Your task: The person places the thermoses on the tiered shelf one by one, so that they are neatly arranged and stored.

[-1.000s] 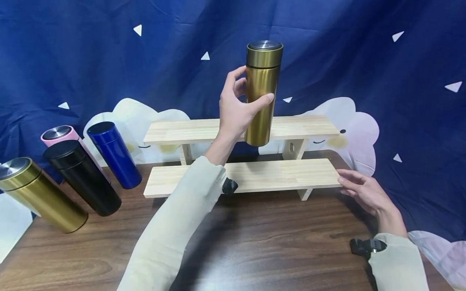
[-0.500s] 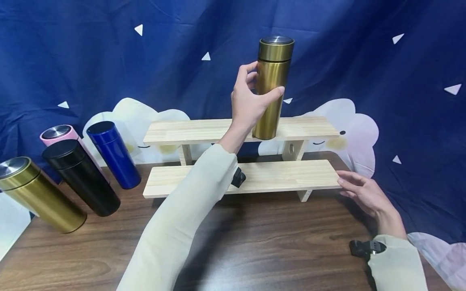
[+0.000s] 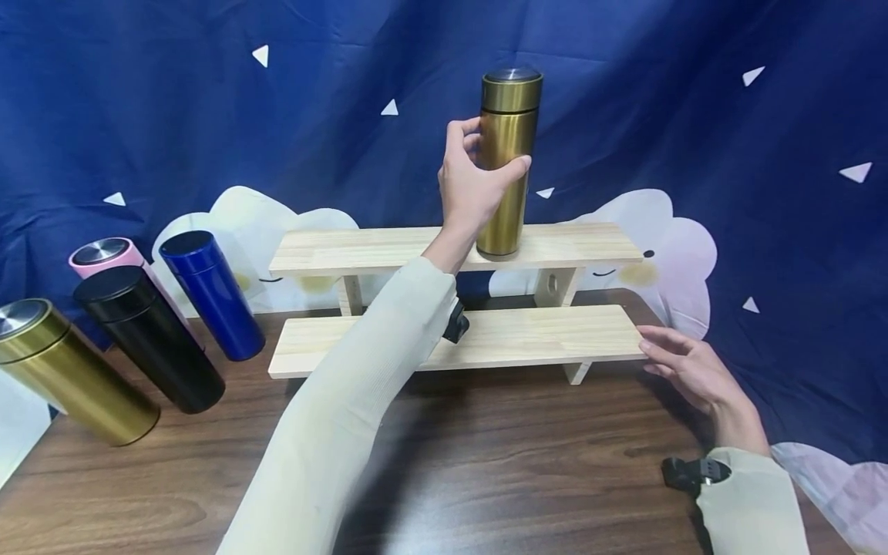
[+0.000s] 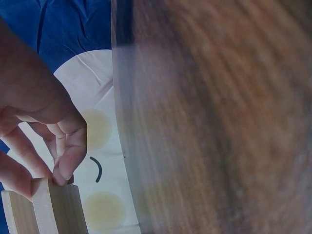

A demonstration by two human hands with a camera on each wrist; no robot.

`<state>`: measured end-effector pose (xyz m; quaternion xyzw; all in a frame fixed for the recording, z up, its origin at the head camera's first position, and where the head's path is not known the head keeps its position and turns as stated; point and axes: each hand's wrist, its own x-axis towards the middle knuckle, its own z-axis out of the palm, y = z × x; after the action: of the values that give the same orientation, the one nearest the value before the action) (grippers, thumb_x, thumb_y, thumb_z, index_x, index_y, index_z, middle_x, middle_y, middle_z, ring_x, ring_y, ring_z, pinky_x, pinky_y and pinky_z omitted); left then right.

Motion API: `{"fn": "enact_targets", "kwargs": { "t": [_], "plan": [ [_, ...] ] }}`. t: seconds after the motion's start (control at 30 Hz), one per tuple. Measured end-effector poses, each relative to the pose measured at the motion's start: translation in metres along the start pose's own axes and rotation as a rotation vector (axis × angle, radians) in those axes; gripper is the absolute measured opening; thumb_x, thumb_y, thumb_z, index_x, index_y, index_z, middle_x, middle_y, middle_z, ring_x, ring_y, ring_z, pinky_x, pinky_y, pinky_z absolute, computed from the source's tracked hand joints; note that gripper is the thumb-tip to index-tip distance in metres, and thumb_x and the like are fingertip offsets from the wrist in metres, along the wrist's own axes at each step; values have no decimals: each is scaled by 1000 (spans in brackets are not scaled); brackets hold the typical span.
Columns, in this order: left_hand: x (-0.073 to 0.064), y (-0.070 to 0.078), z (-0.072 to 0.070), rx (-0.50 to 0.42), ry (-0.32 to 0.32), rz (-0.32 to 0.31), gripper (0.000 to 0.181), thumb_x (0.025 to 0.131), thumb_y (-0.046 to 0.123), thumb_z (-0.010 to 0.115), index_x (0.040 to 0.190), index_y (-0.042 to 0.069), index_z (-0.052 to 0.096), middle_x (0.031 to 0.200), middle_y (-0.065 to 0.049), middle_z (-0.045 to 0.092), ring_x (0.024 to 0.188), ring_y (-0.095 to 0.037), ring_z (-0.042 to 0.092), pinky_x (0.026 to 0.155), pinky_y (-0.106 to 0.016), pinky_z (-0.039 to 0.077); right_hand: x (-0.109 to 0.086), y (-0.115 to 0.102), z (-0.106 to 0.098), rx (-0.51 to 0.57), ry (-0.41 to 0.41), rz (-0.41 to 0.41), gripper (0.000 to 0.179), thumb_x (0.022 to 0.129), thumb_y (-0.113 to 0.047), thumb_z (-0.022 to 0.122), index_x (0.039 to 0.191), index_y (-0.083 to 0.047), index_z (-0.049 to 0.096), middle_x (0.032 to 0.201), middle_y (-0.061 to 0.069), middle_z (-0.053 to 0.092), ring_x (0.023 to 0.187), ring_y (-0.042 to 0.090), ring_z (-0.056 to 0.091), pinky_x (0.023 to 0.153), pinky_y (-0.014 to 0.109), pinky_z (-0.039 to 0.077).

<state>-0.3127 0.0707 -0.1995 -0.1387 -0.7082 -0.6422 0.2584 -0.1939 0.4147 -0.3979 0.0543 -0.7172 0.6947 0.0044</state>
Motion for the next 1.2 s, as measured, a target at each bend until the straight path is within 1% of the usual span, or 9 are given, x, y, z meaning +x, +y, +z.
{"fn": "enact_targets", "kwargs": {
  "t": [0.13, 0.3, 0.4, 0.53, 0.67, 0.97, 1.2],
  "plan": [
    [1, -3, 4, 4, 8, -9, 70, 75, 21, 89, 133, 17, 50, 121, 0, 63, 100, -12, 58, 81, -25, 45, -1, 0, 1, -12, 2, 9, 25, 100, -5, 62, 120, -18, 69, 108, -10, 71, 94, 4, 66, 78, 24, 55],
    [2, -7, 11, -6, 13, -16, 71, 75, 23, 89, 133, 17, 50, 122, 1, 62, 101, -11, 58, 82, -24, 45, -3, -1, 1, -31, 23, 18, 25, 99, -6, 64, 120, -18, 69, 107, -11, 71, 94, 4, 66, 78, 24, 55],
    [1, -8, 15, -4, 26, -14, 71, 75, 23, 90, 133, 16, 50, 123, 0, 62, 102, -11, 58, 82, -25, 45, -4, -1, 0, -35, 28, 18, 25, 99, -6, 63, 120, -18, 69, 106, -11, 71, 94, 4, 66, 78, 23, 55],
    [1, -11, 16, 5, 47, -3, 70, 75, 22, 90, 133, 15, 51, 121, 0, 62, 102, -12, 58, 83, -25, 45, -3, 0, 1, -27, 13, 14, 25, 100, -5, 62, 120, -18, 68, 108, -10, 71, 95, 4, 65, 79, 24, 55],
    [2, -14, 16, -4, 52, 4, 70, 75, 21, 89, 134, 15, 51, 120, 1, 62, 101, -12, 58, 83, -24, 44, -2, -1, 3, -23, 8, 15, 25, 100, -5, 63, 122, -16, 67, 109, -10, 70, 96, 5, 65, 80, 24, 55],
    [6, -15, 17, -14, 16, 23, 72, 75, 21, 90, 135, 15, 50, 122, -1, 60, 103, -13, 57, 84, -24, 44, 1, -3, 5, -31, 11, 12, 25, 99, -6, 64, 123, -15, 67, 109, -10, 71, 96, 5, 65, 80, 24, 55],
    [5, -14, 16, -19, 14, 22, 74, 76, 21, 89, 138, 15, 48, 123, -2, 59, 104, -13, 57, 85, -24, 45, 2, -3, 6, -50, 5, -2, 25, 100, -5, 62, 121, -17, 68, 108, -10, 70, 95, 5, 65, 79, 23, 55]
  ]
}}
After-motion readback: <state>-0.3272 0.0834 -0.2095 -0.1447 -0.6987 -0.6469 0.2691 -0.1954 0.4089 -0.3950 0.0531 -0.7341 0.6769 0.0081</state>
